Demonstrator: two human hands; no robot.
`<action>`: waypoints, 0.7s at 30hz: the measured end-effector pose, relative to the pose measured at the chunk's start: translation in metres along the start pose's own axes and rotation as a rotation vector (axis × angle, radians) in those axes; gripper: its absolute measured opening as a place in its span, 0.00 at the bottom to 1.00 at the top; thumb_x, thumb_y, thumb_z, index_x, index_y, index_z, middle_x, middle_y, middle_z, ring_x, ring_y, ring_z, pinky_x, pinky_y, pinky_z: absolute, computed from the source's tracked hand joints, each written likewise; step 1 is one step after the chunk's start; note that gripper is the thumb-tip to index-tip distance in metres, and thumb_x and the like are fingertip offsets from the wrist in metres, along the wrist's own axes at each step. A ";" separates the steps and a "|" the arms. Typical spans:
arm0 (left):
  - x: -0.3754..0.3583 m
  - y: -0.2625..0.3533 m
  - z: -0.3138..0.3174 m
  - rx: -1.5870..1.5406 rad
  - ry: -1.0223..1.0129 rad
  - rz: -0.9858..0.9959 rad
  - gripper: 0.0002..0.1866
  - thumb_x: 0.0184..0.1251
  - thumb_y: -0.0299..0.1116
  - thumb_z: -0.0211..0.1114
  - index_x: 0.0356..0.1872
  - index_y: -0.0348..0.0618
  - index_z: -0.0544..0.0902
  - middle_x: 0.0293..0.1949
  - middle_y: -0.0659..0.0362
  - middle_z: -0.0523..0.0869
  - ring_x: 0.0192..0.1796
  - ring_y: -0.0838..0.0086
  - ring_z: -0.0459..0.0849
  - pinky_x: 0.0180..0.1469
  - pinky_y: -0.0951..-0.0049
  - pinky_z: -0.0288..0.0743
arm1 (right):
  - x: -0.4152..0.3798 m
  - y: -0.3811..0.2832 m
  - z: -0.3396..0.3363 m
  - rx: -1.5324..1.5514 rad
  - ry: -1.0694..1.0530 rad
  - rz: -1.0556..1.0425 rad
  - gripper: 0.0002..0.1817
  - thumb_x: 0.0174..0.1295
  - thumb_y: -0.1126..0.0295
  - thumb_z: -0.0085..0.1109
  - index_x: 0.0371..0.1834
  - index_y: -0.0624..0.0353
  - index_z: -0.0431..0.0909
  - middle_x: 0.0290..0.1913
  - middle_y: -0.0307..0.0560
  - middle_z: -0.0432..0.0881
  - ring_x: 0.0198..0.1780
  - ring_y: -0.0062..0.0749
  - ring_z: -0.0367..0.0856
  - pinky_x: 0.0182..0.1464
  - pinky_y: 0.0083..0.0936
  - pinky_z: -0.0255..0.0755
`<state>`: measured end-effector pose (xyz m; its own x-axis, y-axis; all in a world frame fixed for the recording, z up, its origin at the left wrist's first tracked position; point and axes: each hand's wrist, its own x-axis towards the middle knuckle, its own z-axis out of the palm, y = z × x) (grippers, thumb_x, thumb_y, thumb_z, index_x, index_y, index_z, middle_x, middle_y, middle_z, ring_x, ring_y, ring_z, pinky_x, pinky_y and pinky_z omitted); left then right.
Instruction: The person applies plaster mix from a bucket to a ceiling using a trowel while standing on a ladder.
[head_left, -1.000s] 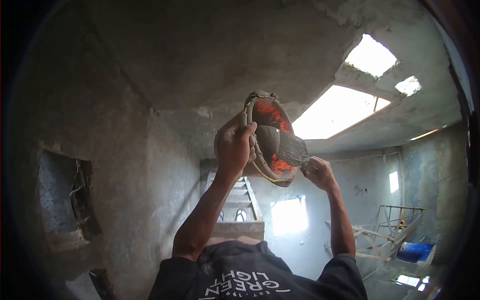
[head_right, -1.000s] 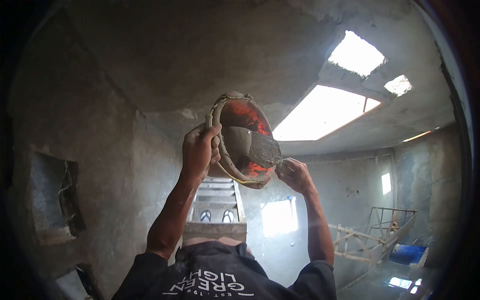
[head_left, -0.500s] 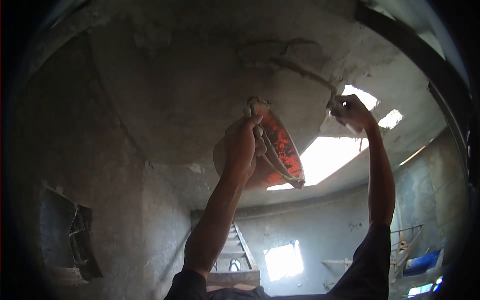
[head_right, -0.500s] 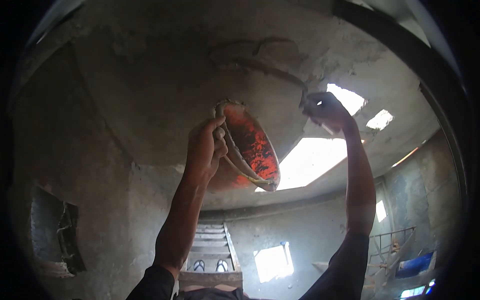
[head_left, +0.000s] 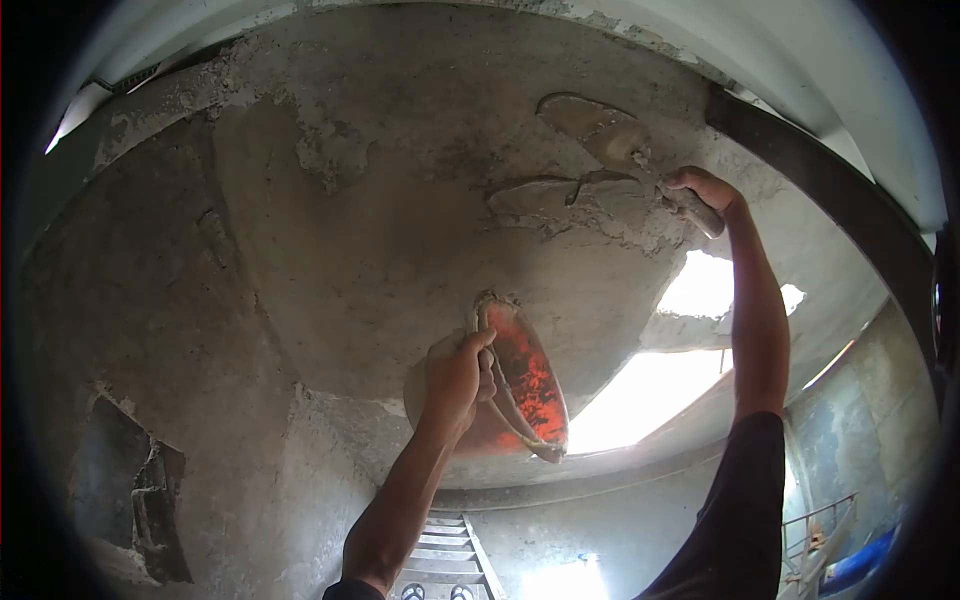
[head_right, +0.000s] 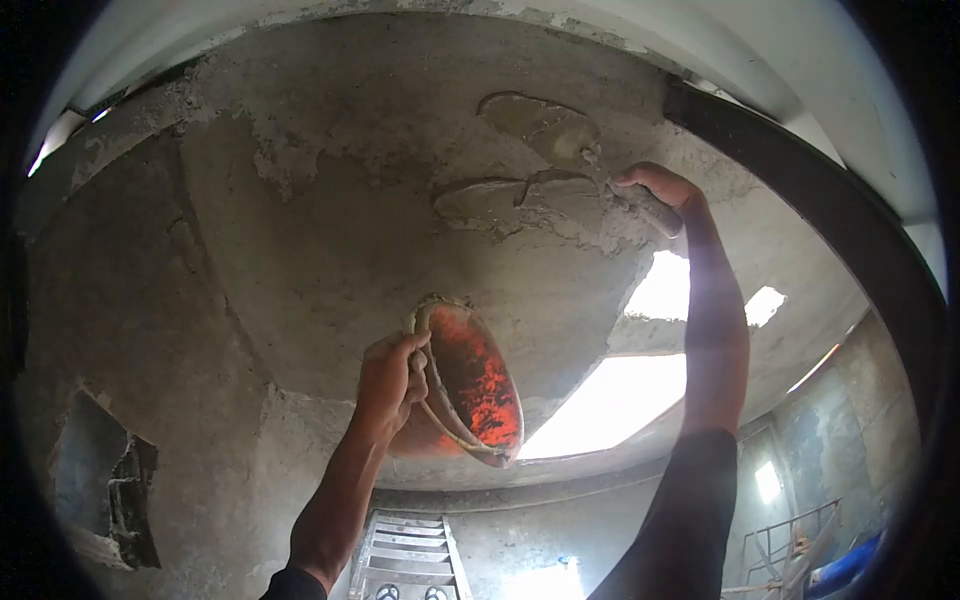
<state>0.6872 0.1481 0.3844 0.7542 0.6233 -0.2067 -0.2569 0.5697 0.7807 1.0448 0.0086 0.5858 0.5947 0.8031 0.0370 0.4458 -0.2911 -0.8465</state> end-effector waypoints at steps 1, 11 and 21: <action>-0.003 -0.002 -0.003 0.006 0.008 -0.006 0.09 0.65 0.30 0.58 0.24 0.45 0.72 0.14 0.68 0.66 0.09 0.86 0.55 0.12 0.80 0.47 | -0.005 -0.008 0.000 -0.142 -0.031 -0.038 0.13 0.55 0.58 0.59 0.32 0.58 0.77 0.25 0.42 0.78 0.22 0.24 0.76 0.25 0.23 0.71; -0.031 -0.014 -0.019 0.038 0.029 -0.015 0.10 0.65 0.31 0.59 0.23 0.45 0.72 0.13 0.68 0.66 0.08 0.86 0.54 0.11 0.80 0.47 | -0.013 -0.001 0.016 -0.729 0.211 -0.362 0.23 0.65 0.52 0.52 0.40 0.66 0.78 0.25 0.49 0.80 0.28 0.34 0.80 0.34 0.30 0.73; -0.050 -0.020 -0.019 0.103 0.009 -0.080 0.11 0.65 0.30 0.59 0.23 0.45 0.71 0.11 0.69 0.64 0.08 0.86 0.55 0.10 0.80 0.45 | -0.024 0.048 -0.052 -1.147 0.529 -0.273 0.26 0.69 0.49 0.43 0.39 0.65 0.76 0.28 0.64 0.78 0.35 0.60 0.78 0.39 0.46 0.69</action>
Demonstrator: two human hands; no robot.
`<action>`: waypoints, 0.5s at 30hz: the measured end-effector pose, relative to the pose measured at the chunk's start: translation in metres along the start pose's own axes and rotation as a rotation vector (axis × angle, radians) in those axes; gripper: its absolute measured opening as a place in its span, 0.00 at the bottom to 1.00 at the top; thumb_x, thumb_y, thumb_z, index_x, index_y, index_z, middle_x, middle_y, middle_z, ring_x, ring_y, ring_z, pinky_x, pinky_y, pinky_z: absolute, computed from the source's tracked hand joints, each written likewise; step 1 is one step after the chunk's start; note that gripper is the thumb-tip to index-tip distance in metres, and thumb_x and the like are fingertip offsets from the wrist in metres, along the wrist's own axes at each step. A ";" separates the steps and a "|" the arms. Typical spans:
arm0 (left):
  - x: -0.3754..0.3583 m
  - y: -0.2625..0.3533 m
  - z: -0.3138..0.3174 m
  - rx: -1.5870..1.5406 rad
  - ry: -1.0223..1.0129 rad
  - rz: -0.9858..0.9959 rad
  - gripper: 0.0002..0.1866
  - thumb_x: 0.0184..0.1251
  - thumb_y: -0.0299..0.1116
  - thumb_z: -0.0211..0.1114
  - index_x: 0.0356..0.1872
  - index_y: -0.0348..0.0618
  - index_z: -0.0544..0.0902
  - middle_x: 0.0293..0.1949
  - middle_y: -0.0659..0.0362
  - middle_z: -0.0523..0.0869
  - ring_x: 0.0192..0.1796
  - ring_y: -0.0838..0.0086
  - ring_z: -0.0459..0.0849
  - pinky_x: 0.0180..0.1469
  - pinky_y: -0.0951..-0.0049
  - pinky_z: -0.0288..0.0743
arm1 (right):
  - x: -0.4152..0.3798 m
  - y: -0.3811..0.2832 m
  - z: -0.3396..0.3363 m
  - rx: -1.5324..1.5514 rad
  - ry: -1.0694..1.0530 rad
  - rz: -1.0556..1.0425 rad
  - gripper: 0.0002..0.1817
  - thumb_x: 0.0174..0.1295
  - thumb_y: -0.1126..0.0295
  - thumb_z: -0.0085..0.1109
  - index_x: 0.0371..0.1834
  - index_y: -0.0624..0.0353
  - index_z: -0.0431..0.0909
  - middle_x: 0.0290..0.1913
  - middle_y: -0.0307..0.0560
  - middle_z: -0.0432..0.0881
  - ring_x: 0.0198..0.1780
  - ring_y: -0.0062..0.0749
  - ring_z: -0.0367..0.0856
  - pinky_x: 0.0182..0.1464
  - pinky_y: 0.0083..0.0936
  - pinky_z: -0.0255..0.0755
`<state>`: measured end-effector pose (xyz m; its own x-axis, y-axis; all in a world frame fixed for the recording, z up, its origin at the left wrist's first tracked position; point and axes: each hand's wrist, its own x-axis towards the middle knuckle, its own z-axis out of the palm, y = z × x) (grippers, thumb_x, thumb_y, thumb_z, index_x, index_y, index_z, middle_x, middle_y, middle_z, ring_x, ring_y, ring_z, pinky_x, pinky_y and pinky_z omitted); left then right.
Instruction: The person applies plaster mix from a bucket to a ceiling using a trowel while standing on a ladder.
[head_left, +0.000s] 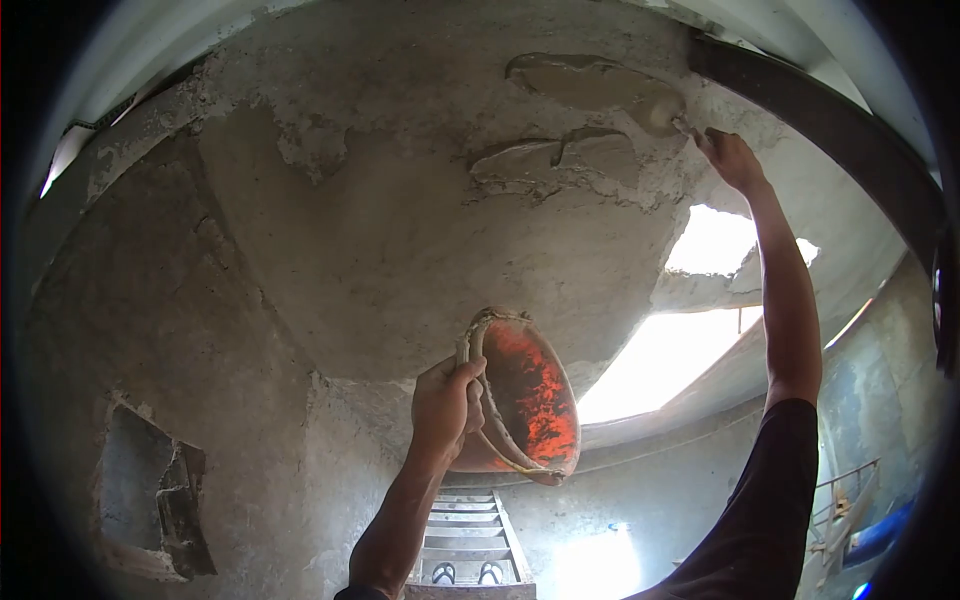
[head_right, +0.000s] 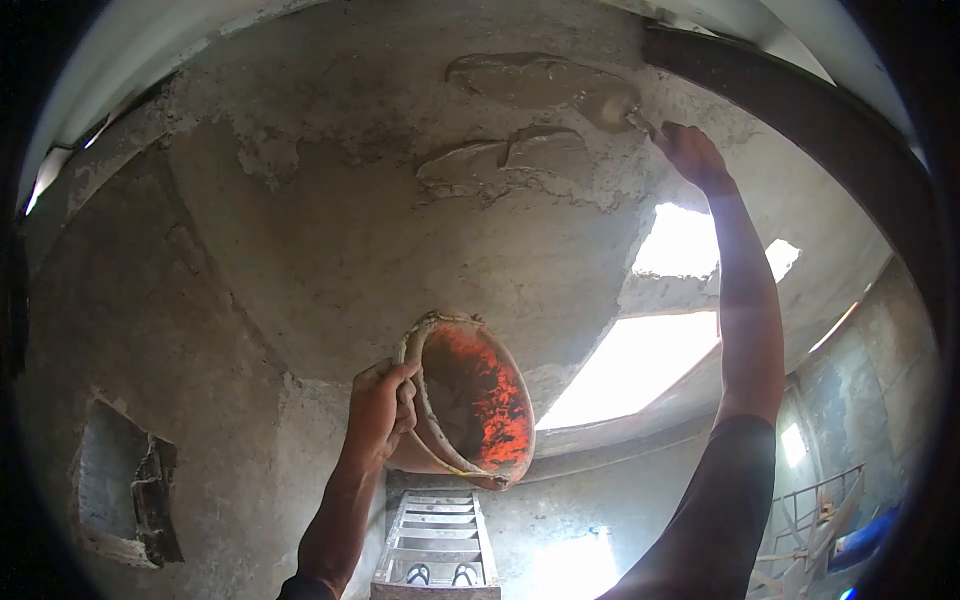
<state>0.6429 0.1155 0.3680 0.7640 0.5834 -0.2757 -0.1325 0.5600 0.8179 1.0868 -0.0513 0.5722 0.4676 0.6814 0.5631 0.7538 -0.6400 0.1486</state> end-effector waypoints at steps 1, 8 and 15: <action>0.000 -0.002 0.000 0.002 -0.007 -0.005 0.11 0.65 0.30 0.59 0.23 0.45 0.71 0.11 0.69 0.64 0.08 0.86 0.55 0.10 0.80 0.45 | -0.004 0.003 0.001 -0.005 -0.002 0.007 0.26 0.69 0.49 0.43 0.39 0.65 0.76 0.28 0.64 0.78 0.35 0.60 0.78 0.39 0.46 0.69; -0.015 -0.008 -0.001 0.010 0.014 -0.050 0.11 0.66 0.30 0.59 0.23 0.44 0.71 0.12 0.69 0.65 0.08 0.87 0.55 0.10 0.81 0.45 | -0.014 0.010 0.014 0.021 0.052 0.073 0.24 0.66 0.48 0.45 0.35 0.61 0.77 0.29 0.63 0.79 0.37 0.60 0.78 0.40 0.48 0.70; -0.039 -0.011 -0.014 0.037 0.029 -0.096 0.07 0.67 0.29 0.57 0.28 0.45 0.73 0.11 0.73 0.61 0.09 0.88 0.54 0.11 0.81 0.46 | -0.037 0.070 0.086 -0.096 0.101 0.102 0.25 0.67 0.48 0.44 0.38 0.61 0.79 0.33 0.61 0.82 0.38 0.52 0.81 0.41 0.44 0.72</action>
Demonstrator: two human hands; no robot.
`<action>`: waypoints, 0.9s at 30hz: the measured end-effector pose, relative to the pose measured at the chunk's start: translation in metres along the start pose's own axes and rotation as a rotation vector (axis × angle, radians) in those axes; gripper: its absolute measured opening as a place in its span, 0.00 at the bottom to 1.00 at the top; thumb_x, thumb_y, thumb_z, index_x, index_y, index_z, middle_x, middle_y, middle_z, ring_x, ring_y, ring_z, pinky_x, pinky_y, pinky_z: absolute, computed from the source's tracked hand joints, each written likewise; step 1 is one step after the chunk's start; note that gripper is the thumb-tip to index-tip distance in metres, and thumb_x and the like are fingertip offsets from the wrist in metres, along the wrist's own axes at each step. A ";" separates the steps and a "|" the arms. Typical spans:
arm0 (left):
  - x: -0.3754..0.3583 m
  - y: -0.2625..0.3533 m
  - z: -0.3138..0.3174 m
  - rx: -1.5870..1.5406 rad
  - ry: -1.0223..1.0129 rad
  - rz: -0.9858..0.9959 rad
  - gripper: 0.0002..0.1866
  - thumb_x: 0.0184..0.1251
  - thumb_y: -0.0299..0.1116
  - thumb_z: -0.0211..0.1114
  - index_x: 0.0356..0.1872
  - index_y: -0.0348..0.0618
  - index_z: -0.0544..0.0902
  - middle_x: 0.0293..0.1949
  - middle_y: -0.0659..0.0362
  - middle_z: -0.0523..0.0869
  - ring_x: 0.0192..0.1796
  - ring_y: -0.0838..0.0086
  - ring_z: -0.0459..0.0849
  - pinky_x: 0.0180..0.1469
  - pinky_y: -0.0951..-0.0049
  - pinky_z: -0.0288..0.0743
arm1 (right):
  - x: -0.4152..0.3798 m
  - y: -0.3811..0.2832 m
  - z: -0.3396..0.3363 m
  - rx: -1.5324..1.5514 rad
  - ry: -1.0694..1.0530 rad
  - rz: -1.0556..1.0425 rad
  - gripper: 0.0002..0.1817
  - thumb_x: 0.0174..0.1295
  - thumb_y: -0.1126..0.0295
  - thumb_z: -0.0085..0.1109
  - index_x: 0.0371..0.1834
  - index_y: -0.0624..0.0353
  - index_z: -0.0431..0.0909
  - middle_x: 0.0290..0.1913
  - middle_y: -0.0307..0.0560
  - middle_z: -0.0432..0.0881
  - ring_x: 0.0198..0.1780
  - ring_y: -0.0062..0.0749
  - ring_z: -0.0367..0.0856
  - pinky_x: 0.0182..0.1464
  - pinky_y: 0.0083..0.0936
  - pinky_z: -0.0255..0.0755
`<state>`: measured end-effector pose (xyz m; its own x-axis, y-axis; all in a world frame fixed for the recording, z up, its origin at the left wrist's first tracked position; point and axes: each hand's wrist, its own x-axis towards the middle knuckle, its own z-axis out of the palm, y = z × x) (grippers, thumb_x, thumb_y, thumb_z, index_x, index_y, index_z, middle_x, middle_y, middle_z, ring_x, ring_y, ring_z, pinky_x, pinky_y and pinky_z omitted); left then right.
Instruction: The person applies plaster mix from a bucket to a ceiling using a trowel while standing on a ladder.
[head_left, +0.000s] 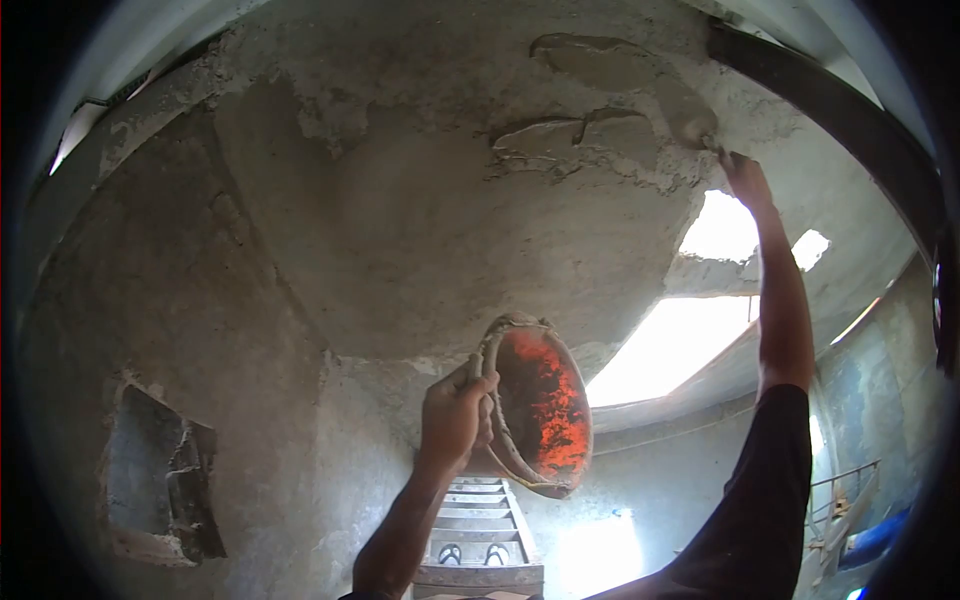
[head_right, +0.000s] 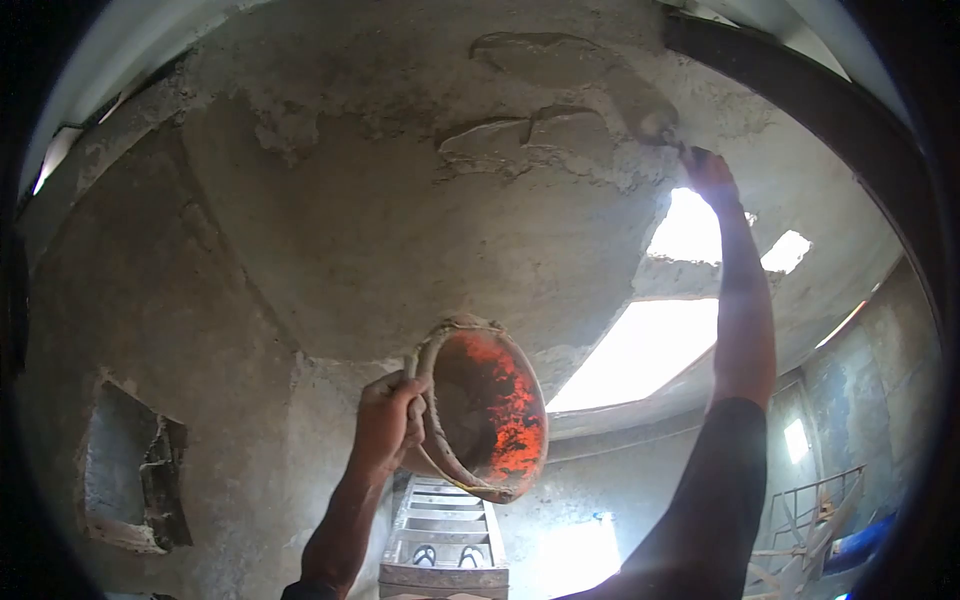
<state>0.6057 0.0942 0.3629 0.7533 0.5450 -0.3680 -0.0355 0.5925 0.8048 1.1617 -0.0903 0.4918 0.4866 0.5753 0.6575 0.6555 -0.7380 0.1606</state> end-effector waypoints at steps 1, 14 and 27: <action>-0.002 0.002 -0.002 0.017 0.017 0.016 0.06 0.67 0.29 0.57 0.29 0.44 0.73 0.12 0.72 0.61 0.09 0.88 0.54 0.11 0.81 0.47 | -0.006 0.003 -0.005 0.008 -0.025 -0.049 0.25 0.68 0.50 0.43 0.38 0.64 0.79 0.32 0.64 0.81 0.37 0.55 0.80 0.41 0.43 0.71; -0.025 -0.035 -0.048 0.459 0.157 -0.027 0.11 0.65 0.35 0.62 0.24 0.42 0.76 0.13 0.69 0.70 0.12 0.87 0.64 0.14 0.80 0.57 | -0.330 -0.158 -0.144 0.785 -0.935 0.520 0.21 0.46 0.79 0.70 0.41 0.59 0.69 0.24 0.39 0.73 0.20 0.21 0.73 0.17 0.21 0.67; -0.065 -0.051 -0.096 1.072 0.171 0.168 0.15 0.61 0.38 0.64 0.22 0.36 0.77 0.15 0.66 0.73 0.20 0.84 0.67 0.23 0.76 0.63 | -0.508 -0.323 -0.137 1.088 -1.387 0.612 0.22 0.55 0.65 0.64 0.50 0.60 0.69 0.34 0.56 0.80 0.30 0.36 0.80 0.30 0.31 0.73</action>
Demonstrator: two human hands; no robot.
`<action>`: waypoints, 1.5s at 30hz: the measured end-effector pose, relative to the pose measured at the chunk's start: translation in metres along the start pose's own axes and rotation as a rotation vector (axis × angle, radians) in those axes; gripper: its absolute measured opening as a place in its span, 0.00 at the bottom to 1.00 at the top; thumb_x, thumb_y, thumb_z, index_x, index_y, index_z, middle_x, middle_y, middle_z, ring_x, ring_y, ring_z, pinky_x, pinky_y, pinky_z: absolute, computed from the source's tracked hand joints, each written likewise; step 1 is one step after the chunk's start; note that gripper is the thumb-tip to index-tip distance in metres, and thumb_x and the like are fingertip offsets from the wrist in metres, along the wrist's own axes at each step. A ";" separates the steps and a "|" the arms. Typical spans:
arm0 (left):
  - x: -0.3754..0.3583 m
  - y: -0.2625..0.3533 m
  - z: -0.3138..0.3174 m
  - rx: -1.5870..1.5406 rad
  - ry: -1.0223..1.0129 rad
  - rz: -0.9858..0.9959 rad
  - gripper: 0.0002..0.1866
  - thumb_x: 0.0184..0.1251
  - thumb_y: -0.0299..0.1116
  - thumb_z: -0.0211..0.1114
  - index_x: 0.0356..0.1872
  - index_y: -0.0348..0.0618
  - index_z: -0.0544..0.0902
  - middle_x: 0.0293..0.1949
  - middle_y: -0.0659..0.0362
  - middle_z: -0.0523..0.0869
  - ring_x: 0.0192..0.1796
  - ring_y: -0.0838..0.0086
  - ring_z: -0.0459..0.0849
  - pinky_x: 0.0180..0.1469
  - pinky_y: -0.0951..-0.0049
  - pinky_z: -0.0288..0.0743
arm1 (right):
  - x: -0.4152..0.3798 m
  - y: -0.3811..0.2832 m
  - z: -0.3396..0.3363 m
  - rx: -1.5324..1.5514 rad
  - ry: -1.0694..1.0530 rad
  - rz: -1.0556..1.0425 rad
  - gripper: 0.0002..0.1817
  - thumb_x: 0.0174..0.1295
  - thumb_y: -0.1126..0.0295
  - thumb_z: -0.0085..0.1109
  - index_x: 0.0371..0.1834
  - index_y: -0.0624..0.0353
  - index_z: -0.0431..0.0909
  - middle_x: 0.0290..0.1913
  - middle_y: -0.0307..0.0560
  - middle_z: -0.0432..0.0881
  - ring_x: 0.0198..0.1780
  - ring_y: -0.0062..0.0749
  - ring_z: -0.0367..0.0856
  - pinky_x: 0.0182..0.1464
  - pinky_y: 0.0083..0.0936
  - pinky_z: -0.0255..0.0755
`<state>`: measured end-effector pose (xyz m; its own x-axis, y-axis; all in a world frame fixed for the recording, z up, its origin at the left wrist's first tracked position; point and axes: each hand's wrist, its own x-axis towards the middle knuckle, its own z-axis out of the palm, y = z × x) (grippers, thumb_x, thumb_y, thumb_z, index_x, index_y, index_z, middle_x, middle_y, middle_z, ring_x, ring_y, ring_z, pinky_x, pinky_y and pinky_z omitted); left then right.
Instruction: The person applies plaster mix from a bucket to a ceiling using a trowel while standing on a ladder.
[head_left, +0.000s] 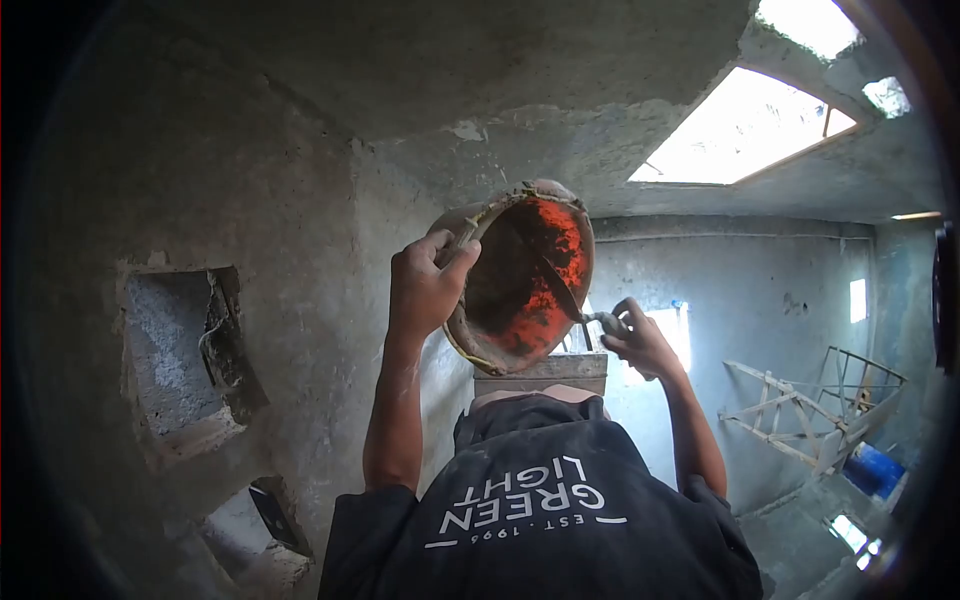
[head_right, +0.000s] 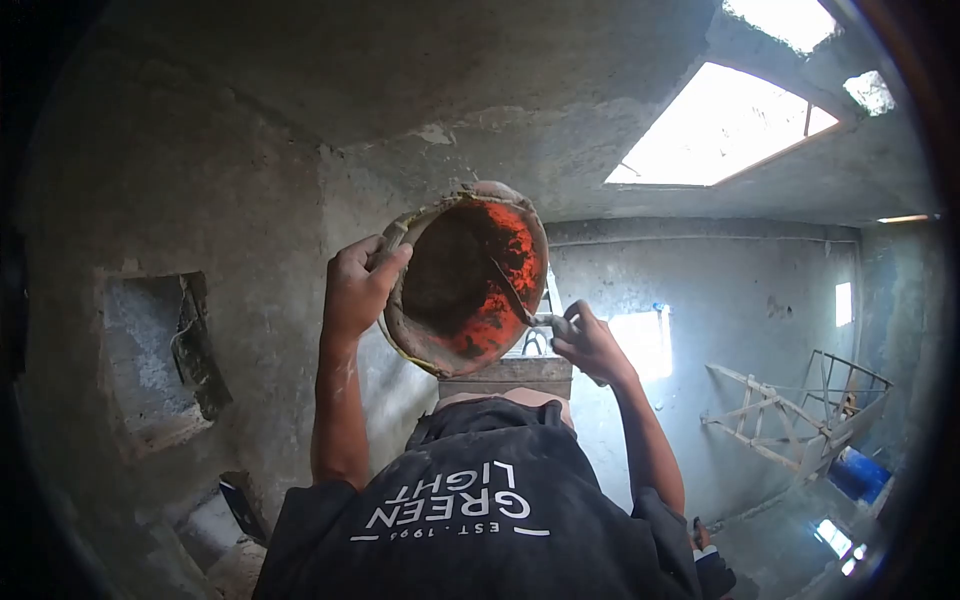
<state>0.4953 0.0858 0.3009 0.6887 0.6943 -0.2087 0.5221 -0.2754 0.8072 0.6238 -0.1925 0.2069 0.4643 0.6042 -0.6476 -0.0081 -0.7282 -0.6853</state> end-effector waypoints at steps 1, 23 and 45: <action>0.000 0.000 -0.001 -0.002 0.001 -0.001 0.15 0.61 0.38 0.64 0.22 0.36 0.77 0.15 0.66 0.73 0.20 0.84 0.67 0.23 0.76 0.63 | 0.003 -0.003 0.005 -0.031 -0.010 0.004 0.22 0.56 0.65 0.63 0.50 0.60 0.67 0.30 0.55 0.80 0.28 0.37 0.79 0.30 0.32 0.73; -0.039 0.051 0.026 0.131 -0.109 0.144 0.18 0.60 0.39 0.64 0.19 0.35 0.76 0.13 0.58 0.77 0.17 0.76 0.74 0.25 0.70 0.69 | 0.012 0.031 0.034 -0.667 0.000 -0.438 0.16 0.53 0.52 0.63 0.38 0.50 0.79 0.27 0.50 0.81 0.30 0.47 0.82 0.33 0.42 0.76; -0.023 0.020 0.036 -0.648 -0.191 -0.299 0.16 0.68 0.37 0.58 0.20 0.44 0.71 0.14 0.68 0.68 0.11 0.88 0.60 0.13 0.82 0.51 | -0.020 0.035 -0.017 -0.311 0.274 -0.477 0.18 0.46 0.64 0.69 0.42 0.56 0.80 0.32 0.48 0.82 0.36 0.46 0.82 0.38 0.37 0.74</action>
<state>0.5079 0.0407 0.3019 0.6697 0.5343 -0.5157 0.3404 0.3964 0.8527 0.6297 -0.2353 0.2018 0.5636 0.8109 -0.1576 0.4945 -0.4840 -0.7219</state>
